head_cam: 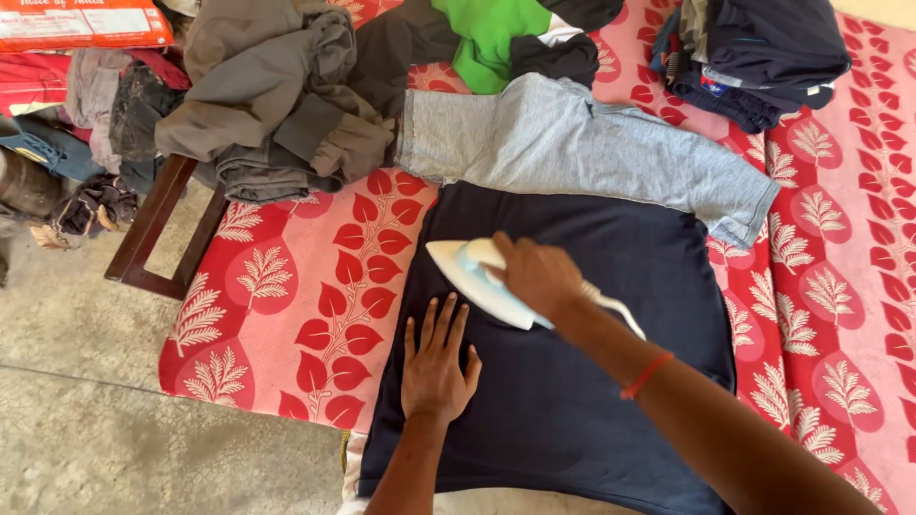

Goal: Ironing and folding a shirt on a bed.

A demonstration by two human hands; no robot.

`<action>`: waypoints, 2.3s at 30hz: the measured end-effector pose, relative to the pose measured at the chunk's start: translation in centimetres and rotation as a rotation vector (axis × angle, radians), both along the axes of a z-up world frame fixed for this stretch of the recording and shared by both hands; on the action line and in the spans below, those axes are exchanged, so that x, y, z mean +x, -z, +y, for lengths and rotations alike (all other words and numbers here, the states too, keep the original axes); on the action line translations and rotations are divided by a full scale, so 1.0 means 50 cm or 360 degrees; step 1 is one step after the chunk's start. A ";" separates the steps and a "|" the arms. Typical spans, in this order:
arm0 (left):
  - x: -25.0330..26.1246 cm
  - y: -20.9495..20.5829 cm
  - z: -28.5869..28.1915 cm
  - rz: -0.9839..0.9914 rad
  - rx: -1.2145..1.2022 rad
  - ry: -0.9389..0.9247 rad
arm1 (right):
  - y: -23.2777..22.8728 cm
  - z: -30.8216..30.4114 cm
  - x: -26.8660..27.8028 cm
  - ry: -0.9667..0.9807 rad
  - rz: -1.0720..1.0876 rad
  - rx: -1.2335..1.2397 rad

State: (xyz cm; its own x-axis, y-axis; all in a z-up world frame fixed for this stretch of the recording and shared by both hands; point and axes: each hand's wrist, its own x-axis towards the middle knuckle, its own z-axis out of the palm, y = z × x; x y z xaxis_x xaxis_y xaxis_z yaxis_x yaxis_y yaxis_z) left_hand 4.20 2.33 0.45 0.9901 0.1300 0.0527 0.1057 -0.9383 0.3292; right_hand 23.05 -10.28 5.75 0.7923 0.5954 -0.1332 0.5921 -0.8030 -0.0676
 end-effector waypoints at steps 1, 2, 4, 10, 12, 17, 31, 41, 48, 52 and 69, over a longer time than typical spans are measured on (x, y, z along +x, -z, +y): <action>0.000 0.003 0.002 -0.0002 0.0006 0.0004 | 0.000 0.000 0.026 0.0004 -0.0002 0.0006; 0.000 0.006 0.004 -0.0029 0.0021 -0.0001 | 0.001 -0.001 0.052 0.0109 -0.0032 0.0028; -0.005 0.013 0.000 -0.0051 0.0032 0.0005 | -0.002 -0.004 0.074 0.0226 -0.0057 0.0047; 0.001 0.009 0.001 -0.0114 0.0006 -0.0006 | -0.020 -0.033 0.009 0.0341 -0.0034 0.0087; 0.000 0.009 0.003 -0.0101 0.0020 -0.0012 | -0.034 -0.055 -0.003 0.0283 0.0014 0.0061; -0.001 0.008 0.000 -0.0087 0.0029 -0.0014 | 0.019 -0.117 0.097 0.0629 -0.0066 0.0040; 0.001 0.014 -0.006 0.0014 0.0087 -0.0050 | 0.005 -0.288 0.076 0.1020 -0.0194 0.0039; 0.002 0.008 -0.007 0.0026 0.0111 -0.0057 | 0.002 -0.416 0.095 0.1095 -0.0193 -0.0020; 0.006 0.013 -0.002 -0.0056 0.0143 -0.0042 | 0.010 -0.447 0.024 0.0994 -0.0103 -0.0057; 0.000 0.010 -0.008 0.0000 0.0114 -0.0034 | 0.031 -0.517 0.096 0.1215 -0.0230 -0.0120; 0.001 0.007 -0.004 -0.0061 0.0095 -0.0051 | -0.016 -0.574 -0.096 0.0985 -0.0007 -0.0096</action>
State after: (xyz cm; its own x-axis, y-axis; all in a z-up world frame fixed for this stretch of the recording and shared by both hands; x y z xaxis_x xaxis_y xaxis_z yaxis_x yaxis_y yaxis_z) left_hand 4.25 2.15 0.11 0.9826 0.1571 0.0994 0.1242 -0.9527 0.2775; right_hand 18.26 -38.99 6.54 0.9888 0.0167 -0.1481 0.0154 -0.9998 -0.0100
